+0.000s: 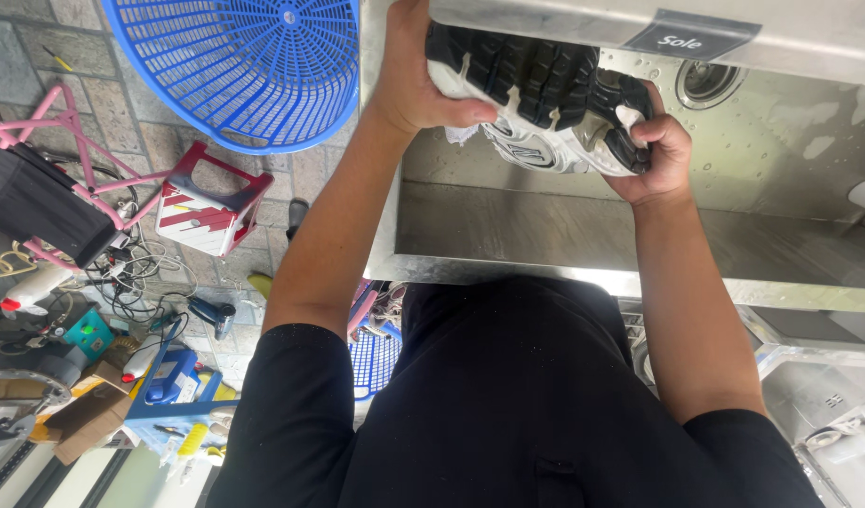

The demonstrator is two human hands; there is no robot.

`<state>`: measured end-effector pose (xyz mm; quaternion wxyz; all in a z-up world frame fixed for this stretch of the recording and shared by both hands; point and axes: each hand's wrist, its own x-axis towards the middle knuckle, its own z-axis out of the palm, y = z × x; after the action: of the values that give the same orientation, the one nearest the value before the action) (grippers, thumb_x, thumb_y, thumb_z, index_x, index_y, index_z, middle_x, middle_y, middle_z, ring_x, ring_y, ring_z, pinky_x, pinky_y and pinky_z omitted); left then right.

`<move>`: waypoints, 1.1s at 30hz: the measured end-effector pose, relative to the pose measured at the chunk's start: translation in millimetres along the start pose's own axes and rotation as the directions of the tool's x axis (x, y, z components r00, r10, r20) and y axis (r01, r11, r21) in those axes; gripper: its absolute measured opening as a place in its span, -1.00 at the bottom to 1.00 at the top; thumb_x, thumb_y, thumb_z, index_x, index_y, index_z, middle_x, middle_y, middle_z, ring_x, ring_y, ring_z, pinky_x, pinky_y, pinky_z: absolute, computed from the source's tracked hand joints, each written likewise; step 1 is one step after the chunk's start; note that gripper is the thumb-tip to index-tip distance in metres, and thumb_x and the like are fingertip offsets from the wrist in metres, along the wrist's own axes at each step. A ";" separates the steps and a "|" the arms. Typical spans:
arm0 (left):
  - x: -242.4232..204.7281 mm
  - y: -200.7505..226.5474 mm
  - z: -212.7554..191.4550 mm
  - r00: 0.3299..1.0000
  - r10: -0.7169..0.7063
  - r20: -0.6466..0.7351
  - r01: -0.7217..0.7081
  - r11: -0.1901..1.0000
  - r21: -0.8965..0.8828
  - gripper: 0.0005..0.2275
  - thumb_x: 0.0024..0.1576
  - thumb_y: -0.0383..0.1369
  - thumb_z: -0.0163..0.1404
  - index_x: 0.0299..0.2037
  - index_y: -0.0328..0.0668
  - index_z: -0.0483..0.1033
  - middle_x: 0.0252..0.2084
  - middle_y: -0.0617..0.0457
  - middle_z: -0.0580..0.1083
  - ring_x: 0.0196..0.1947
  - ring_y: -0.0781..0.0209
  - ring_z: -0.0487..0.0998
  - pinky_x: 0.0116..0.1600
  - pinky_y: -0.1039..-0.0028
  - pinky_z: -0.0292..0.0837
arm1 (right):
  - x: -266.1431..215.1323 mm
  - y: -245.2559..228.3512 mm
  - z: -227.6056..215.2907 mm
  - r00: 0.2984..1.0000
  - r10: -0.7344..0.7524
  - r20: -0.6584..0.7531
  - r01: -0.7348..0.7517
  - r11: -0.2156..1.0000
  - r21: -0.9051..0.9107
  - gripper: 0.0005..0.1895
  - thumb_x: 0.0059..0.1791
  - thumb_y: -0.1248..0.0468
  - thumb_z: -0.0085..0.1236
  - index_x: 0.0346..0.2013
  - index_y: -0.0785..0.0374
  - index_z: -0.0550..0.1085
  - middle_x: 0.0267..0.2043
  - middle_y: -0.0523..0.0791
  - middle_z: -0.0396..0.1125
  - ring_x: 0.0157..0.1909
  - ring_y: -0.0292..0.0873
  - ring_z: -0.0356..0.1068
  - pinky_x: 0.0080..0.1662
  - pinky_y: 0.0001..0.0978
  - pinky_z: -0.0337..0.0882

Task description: The person cleans various shoes in a sink, using a small brush to scrub the soles and a specialized machine to wash the shoe bodies before drying them with a cloth.

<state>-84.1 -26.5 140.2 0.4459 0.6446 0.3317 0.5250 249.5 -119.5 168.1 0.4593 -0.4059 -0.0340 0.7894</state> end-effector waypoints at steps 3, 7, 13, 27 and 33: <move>-3.4 15.3 0.5 0.981 -0.154 0.116 0.174 0.967 -0.187 -0.15 -0.18 0.06 0.46 0.21 -0.35 0.42 0.10 -0.13 0.55 0.10 0.00 0.63 0.26 0.35 0.53 | -15.7 -2.4 -2.0 0.996 -0.079 -0.037 0.076 0.994 -0.076 -0.37 -0.21 0.42 0.06 0.19 0.32 0.39 0.19 0.01 0.37 0.23 0.03 0.38 0.35 -0.14 0.37; -18.7 63.9 1.7 0.935 -0.327 0.137 0.355 0.848 -0.393 -0.10 -0.05 0.00 0.43 0.40 -0.35 0.26 0.24 -0.06 0.44 0.30 0.14 0.46 0.44 0.44 0.32 | -33.8 -14.4 5.5 0.987 -0.158 -0.008 0.155 0.974 -0.165 -0.39 -0.20 0.38 0.06 0.18 0.38 0.37 0.13 0.03 0.33 0.12 0.01 0.35 0.29 -0.17 0.40; -41.3 122.6 12.0 0.773 -0.635 0.011 0.549 0.660 -0.513 -0.32 0.09 -0.19 0.32 0.34 -0.41 0.32 0.18 -0.16 0.46 0.19 0.12 0.46 0.36 0.36 0.34 | -67.3 -24.2 49.6 0.975 -0.180 0.131 0.215 0.913 -0.348 -0.40 -0.21 0.34 0.04 0.16 0.31 0.36 0.35 0.17 0.28 0.30 0.08 0.39 0.36 -0.06 0.43; -91.1 202.4 154.7 0.643 -0.737 -0.209 0.382 0.545 -0.747 -0.35 0.12 -0.47 0.24 0.39 -0.29 0.14 0.31 -0.08 0.33 0.31 0.06 0.36 0.43 0.26 0.27 | -179.9 8.1 75.3 0.759 -0.429 0.489 0.650 0.482 -0.587 -0.35 -0.13 0.43 0.14 0.27 0.14 0.29 0.46 0.05 0.03 0.57 0.10 0.05 0.53 -0.01 0.13; -98.6 203.3 154.6 0.749 -0.576 -0.326 0.225 0.684 -0.694 -0.46 0.14 -0.41 0.25 0.29 -0.29 0.28 0.20 -0.03 0.44 0.20 0.09 0.47 0.37 0.27 0.37 | -208.9 6.8 65.9 0.660 -0.371 0.653 0.745 0.216 -0.631 -0.24 -0.15 0.34 0.46 0.25 0.09 0.24 0.49 0.09 -0.09 0.55 0.13 -0.04 0.48 0.04 0.09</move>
<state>35.4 -227.5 282.4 0.6307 0.2026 0.3880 0.6408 252.4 -259.7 336.5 0.4270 -0.3816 -0.6599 0.4865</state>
